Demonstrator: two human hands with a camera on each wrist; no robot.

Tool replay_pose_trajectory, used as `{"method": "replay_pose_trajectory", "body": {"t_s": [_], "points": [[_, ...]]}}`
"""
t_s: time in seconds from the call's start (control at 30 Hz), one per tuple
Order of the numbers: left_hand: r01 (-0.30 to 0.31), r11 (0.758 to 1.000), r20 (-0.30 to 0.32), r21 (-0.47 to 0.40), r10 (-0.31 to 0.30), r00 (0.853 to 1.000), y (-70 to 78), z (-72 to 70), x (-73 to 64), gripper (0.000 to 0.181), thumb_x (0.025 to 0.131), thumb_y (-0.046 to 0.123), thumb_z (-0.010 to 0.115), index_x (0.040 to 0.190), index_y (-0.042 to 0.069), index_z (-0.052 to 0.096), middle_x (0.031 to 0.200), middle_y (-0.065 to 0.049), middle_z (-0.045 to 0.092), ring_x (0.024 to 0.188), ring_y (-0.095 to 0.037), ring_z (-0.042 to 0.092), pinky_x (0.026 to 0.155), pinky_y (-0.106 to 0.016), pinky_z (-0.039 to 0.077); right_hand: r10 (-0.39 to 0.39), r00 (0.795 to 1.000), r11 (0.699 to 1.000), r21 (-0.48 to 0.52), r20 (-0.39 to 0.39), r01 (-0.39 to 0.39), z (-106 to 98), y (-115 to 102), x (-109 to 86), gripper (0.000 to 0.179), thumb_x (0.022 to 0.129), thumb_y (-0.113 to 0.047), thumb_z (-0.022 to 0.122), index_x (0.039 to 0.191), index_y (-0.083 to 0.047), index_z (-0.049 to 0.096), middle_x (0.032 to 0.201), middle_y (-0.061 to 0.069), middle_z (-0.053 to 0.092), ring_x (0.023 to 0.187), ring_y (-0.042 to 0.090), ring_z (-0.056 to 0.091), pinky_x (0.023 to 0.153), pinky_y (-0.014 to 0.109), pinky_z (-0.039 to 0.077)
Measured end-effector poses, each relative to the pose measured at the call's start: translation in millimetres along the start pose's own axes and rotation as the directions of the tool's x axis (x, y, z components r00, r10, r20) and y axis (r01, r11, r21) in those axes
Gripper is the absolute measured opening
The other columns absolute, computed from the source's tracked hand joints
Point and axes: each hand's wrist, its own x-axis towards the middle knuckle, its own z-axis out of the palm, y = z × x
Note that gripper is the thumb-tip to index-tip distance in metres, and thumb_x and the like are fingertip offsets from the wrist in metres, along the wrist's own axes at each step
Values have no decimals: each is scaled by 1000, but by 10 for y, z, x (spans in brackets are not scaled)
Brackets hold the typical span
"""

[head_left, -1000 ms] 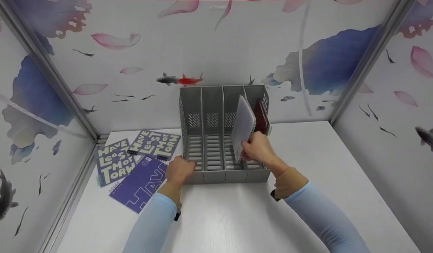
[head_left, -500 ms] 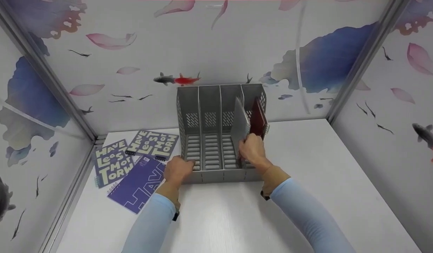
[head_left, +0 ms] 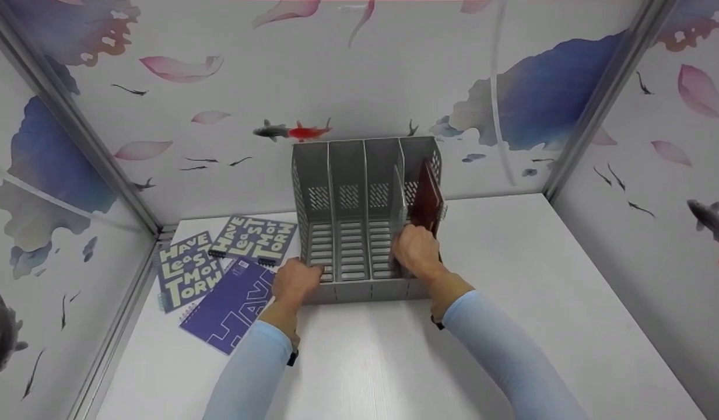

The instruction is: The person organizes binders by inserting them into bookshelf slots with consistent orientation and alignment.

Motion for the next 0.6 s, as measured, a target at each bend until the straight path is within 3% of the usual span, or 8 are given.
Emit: {"method": "replay_pose_trajectory", "body": {"t_s": [0.13, 0.6], "points": [[14, 1000, -1, -1, -14, 1000, 18, -4, 22, 67, 102, 50, 70, 144, -2, 69, 138, -25, 78, 129, -46, 75, 106, -60, 60, 52, 999, 998, 38, 9, -52, -29, -61, 47, 32, 111, -28, 60, 98, -3, 77, 94, 16, 81, 79, 25, 72, 77, 53, 67], [6, 1000, 6, -8, -6, 1000, 4, -6, 34, 69, 102, 49, 69, 147, -3, 66, 140, -25, 77, 131, -47, 74, 106, -60, 60, 101, 992, 986, 124, 81, -110, -89, 19, 94, 36, 102, -47, 74, 89, -15, 70, 80, -1, 68, 73, 18, 64, 62, 38, 49]]}}
